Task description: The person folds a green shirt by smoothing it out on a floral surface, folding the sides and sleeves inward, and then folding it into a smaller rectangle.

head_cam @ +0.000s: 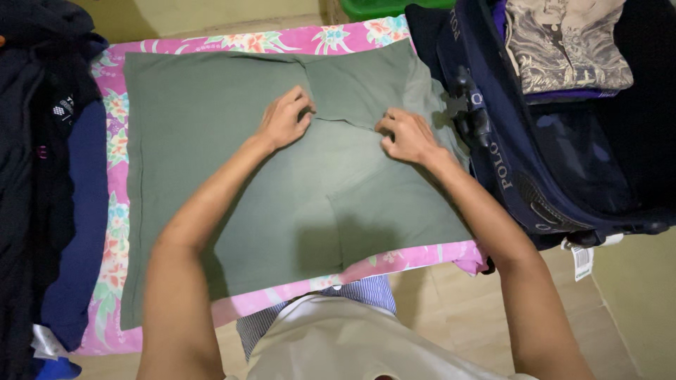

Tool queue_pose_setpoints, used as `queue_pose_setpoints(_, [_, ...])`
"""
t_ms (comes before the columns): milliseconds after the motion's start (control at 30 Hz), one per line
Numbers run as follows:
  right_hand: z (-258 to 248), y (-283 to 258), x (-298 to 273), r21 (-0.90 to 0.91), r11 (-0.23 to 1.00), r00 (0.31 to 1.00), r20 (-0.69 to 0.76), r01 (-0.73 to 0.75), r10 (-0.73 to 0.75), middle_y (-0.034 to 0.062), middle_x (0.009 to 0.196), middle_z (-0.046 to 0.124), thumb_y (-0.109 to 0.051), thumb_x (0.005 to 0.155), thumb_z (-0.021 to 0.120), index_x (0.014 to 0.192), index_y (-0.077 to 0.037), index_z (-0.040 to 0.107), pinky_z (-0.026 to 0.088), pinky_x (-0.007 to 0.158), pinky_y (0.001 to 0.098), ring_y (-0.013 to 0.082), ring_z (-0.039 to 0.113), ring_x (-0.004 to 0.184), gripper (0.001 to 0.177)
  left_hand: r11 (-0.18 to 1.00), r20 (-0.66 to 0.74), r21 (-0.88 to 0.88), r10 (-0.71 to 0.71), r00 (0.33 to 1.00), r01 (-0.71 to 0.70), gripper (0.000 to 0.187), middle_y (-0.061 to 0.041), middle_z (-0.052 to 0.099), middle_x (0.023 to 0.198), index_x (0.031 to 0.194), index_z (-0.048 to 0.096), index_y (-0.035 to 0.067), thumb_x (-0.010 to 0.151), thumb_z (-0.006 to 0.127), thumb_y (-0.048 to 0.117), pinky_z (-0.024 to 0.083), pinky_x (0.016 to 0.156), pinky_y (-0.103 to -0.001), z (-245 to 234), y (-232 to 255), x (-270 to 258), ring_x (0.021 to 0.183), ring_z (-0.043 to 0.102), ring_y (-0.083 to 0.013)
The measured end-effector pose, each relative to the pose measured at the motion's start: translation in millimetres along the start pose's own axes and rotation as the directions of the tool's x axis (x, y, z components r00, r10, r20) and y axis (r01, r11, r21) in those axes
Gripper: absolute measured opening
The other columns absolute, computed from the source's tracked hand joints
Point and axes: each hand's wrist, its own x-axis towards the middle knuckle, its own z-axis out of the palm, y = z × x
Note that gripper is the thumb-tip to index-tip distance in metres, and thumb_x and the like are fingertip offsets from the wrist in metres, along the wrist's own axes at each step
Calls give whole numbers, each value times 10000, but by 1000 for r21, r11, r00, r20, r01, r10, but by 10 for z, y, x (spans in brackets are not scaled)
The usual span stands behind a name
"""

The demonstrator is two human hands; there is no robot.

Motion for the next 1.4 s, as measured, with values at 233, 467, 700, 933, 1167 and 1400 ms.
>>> queue_pose_setpoints(233, [184, 655, 418, 244, 937, 912, -267, -249, 311, 133, 958, 718, -39, 894, 632, 981, -68, 765, 551, 792, 424, 292, 695, 880, 162, 983, -72, 180, 33, 997, -20, 130, -113, 616, 1050, 1000, 671, 82, 883, 725, 66, 518, 888, -472, 14, -502, 224, 1057, 612, -348])
queue_pose_setpoints(467, [387, 1218, 852, 61, 977, 809, -550, -205, 204, 173, 1018, 680, 125, 806, 677, 1009, -19, 710, 515, 874, 451, 384, 644, 992, 251, 988, -132, 153, 26, 991, -5, 295, -104, 597, 1120, 1072, 674, 74, 812, 809, 41, 505, 908, -463, -37, -731, 572, 1087, 600, -342])
queue_pose_setpoints(700, [556, 1636, 1093, 110, 991, 834, -537, -78, 125, 185, 1240, 706, 216, 743, 544, 1116, -34, 736, 541, 984, 419, 378, 656, 1153, 488, 988, -170, 153, 44, 984, -18, 303, -92, 591, 1136, 1110, 667, 67, 852, 828, 72, 502, 921, -450, 79, -882, 727, 1097, 596, -331])
queue_pose_setpoints(933, [579, 1871, 1122, 288, 930, 799, -490, -229, 349, 146, 977, 764, 168, 801, 629, 967, -30, 753, 566, 826, 347, 273, 746, 902, 286, 991, -245, 133, 48, 968, -16, 121, -72, 641, 1066, 1017, 738, 98, 903, 781, 87, 487, 904, -437, 207, -1084, 877, 1046, 597, -290])
queue_pose_setpoints(1167, [653, 2060, 1220, 399, 836, 719, -443, -378, 536, 125, 835, 766, 108, 847, 626, 950, -38, 767, 569, 762, 313, 187, 748, 776, 227, 972, -297, 168, -111, 948, 167, 76, -40, 712, 1005, 972, 759, 130, 902, 740, 108, 393, 863, -473, 348, -1267, 1146, 1018, 576, -300])
queue_pose_setpoints(1400, [700, 2160, 1290, 398, 773, 668, -395, -495, 631, 127, 940, 764, -44, 923, 639, 987, -103, 811, 563, 869, 363, 247, 751, 899, 193, 945, -345, 237, -133, 929, 223, 160, -38, 679, 1051, 938, 776, 158, 830, 707, 63, 390, 878, -472, 459, -1299, 1200, 1058, 571, -302])
